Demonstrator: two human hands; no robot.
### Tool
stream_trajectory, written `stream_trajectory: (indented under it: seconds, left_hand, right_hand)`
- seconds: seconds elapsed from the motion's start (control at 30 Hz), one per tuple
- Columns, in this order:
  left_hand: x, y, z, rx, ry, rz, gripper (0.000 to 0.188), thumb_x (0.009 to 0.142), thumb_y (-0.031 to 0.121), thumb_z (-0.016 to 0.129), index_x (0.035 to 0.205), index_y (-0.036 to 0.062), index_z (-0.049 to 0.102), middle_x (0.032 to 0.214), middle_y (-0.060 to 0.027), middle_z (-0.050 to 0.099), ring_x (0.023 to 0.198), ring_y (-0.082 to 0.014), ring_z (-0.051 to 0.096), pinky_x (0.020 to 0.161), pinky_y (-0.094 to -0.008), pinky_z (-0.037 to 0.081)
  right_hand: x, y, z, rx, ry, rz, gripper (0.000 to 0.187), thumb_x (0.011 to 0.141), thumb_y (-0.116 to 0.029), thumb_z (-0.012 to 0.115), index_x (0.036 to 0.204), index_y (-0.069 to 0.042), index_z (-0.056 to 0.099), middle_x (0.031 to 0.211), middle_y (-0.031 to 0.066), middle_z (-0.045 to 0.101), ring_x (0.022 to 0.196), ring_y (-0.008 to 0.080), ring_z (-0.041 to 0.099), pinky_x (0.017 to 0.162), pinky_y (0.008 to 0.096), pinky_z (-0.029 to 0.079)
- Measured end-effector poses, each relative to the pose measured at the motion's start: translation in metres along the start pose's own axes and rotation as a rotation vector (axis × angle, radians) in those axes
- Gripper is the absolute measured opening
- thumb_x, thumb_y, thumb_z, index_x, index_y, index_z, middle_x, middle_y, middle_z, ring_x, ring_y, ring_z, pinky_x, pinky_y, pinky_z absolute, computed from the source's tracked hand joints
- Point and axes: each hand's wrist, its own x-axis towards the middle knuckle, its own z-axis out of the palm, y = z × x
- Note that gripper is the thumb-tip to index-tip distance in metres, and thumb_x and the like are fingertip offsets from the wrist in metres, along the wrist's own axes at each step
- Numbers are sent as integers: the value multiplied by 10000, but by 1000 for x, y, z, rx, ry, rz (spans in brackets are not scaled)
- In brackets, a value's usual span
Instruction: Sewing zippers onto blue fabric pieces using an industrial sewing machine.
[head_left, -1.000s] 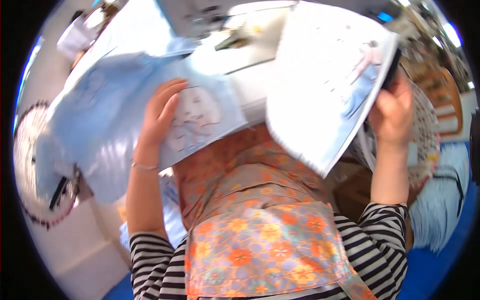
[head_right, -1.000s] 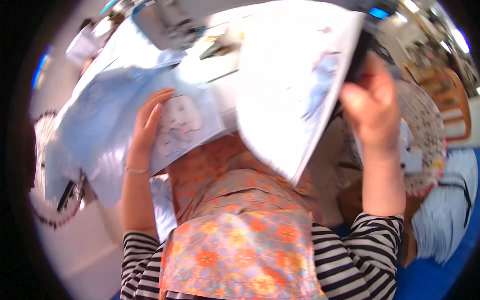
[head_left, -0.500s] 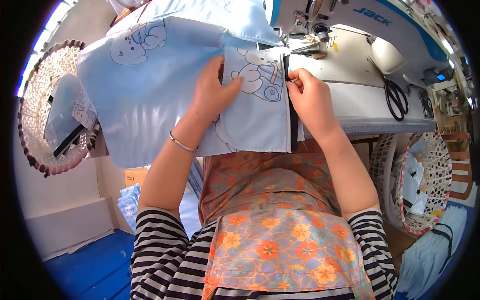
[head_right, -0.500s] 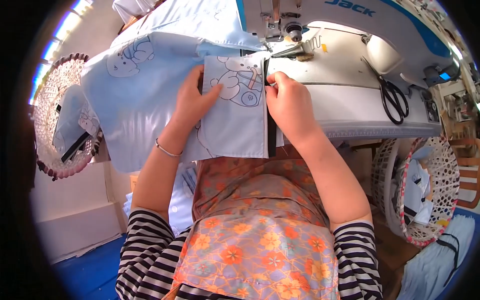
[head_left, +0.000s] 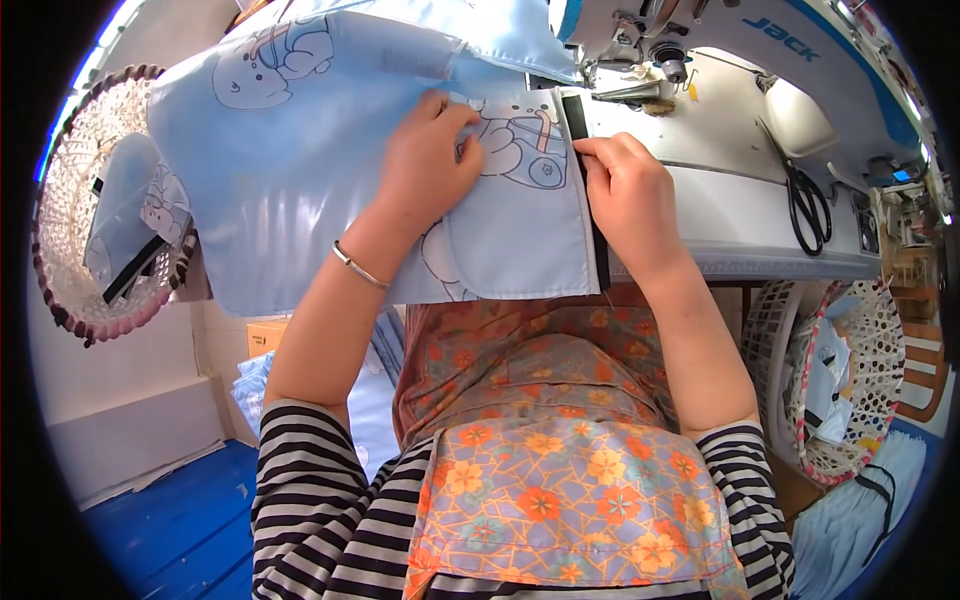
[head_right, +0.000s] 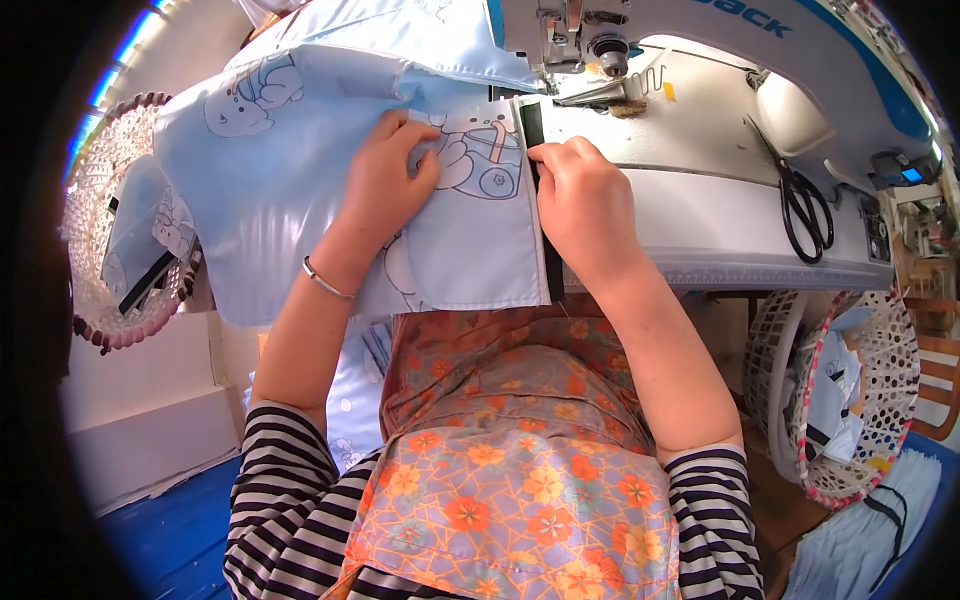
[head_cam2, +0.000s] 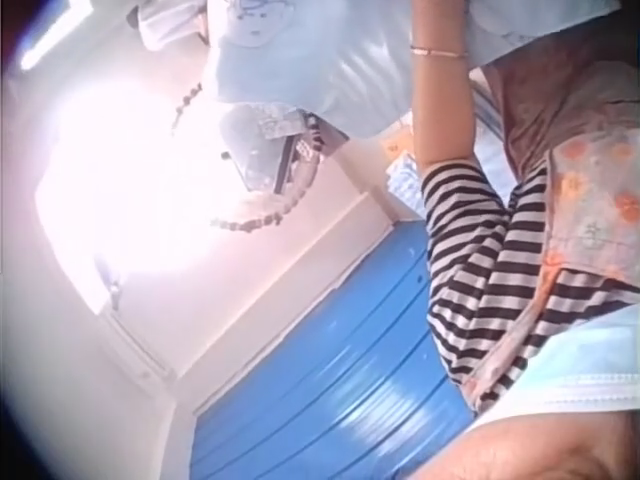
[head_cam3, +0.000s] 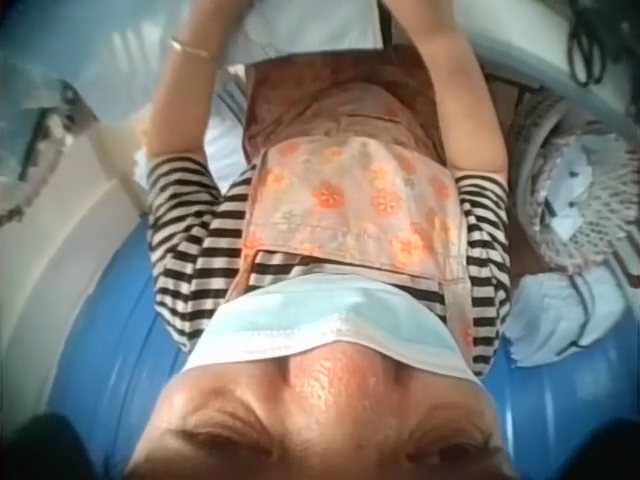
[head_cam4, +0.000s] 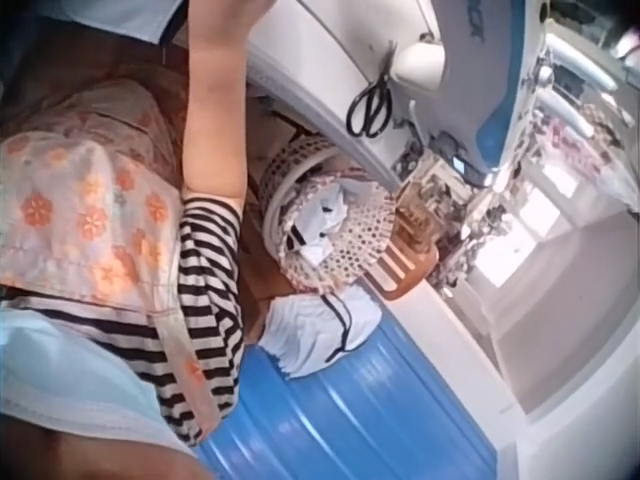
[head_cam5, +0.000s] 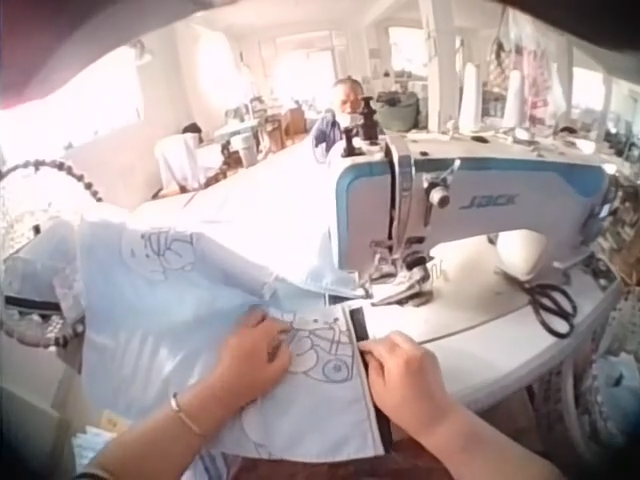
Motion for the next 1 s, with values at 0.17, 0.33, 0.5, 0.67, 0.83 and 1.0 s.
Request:
stream_trajectory:
  seconds: [0.17, 0.33, 0.5, 0.67, 0.83, 1.0]
  left_hand:
    - [20, 18, 9, 329, 176, 426, 232, 775, 112, 633, 993, 52, 686, 1182, -98, 651, 1030, -260, 619, 881, -389, 485]
    - [34, 37, 31, 72, -84, 588, 275, 785, 80, 580, 1041, 71, 681, 1199, -50, 657, 1055, -244, 610, 888, -385, 487]
    - [37, 34, 41, 78, -71, 538, 267, 782, 88, 583, 1029, 59, 682, 1153, -65, 667, 1047, -254, 611, 871, -388, 497]
    - [36, 35, 51, 78, 31, 569, 254, 783, 103, 601, 1013, 42, 693, 1109, -94, 680, 1034, -273, 619, 872, -400, 506]
    - [38, 33, 50, 112, 69, 584, 271, 794, 124, 622, 1037, 31, 701, 1128, -112, 682, 1041, -279, 623, 894, -406, 502]
    - [37, 36, 50, 119, 57, 574, 296, 800, 130, 618, 1065, 27, 698, 1139, -112, 680, 1052, -277, 618, 904, -405, 499]
  right_hand:
    - [2, -2, 0, -6, -7, 80, 120, 851, 21, 628, 935, -24, 702, 825, 126, 641, 693, 291, 637, 627, 367, 515]
    - [0, -2, 3, -15, 30, 68, 94, 846, 17, 632, 911, -16, 692, 816, 129, 630, 692, 302, 629, 627, 375, 509]
    - [0, -4, 0, -2, 14, 92, 84, 846, 11, 636, 902, -15, 694, 817, 132, 632, 695, 310, 627, 627, 371, 507]
    - [-3, 3, 0, 18, 29, 85, 94, 855, 3, 630, 912, -10, 703, 835, 137, 648, 704, 303, 633, 639, 359, 510]
    - [4, 7, -4, 69, -17, 79, 125, 867, 0, 603, 944, 6, 702, 860, 144, 662, 739, 279, 647, 678, 343, 514]
    - [3, 8, -5, 68, -13, 70, 128, 866, 0, 602, 944, 2, 703, 857, 143, 660, 742, 279, 644, 679, 345, 513]
